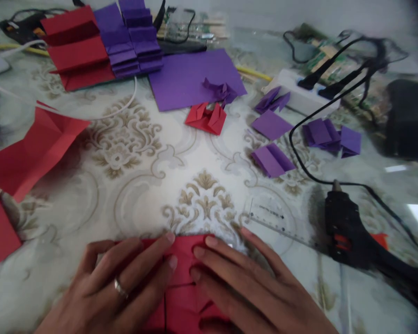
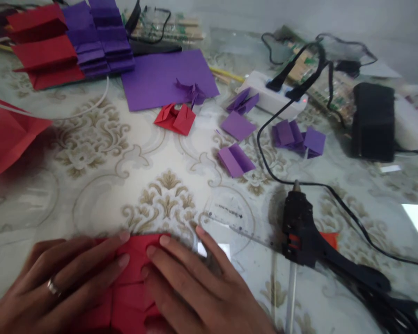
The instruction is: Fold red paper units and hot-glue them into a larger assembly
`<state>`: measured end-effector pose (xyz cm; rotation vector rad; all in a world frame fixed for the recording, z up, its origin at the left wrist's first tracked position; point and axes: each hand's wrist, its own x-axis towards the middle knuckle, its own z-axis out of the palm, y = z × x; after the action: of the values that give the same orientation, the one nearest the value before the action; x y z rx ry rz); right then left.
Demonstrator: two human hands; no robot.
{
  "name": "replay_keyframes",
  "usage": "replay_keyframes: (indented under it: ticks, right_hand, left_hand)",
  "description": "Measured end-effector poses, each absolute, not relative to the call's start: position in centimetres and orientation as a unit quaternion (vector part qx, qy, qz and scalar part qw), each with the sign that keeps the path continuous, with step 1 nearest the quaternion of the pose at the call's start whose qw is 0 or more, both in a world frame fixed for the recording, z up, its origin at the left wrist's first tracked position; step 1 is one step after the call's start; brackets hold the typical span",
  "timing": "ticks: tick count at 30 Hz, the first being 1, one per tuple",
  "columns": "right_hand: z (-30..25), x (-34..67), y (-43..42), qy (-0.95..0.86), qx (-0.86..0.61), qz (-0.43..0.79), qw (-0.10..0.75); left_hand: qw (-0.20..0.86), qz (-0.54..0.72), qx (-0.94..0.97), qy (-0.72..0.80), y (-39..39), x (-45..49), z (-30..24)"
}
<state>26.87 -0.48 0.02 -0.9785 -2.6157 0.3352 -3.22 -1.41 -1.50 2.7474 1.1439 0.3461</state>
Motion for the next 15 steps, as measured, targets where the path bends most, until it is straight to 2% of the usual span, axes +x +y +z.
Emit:
replay_keyframes:
  ticks: [7, 15]
  right_hand:
    - [0.5, 26.1, -1.1, -0.896, -0.374, 0.155, 0.182]
    - [0.0, 26.4, -1.4, -0.902, -0.364, 0.147, 0.178]
  left_hand:
    - [0.145, 0.100, 0.893, 0.415, -1.3, -1.3, 1.0]
    - [0.122, 0.106, 0.901, 0.403, -1.0, -1.0, 1.0]
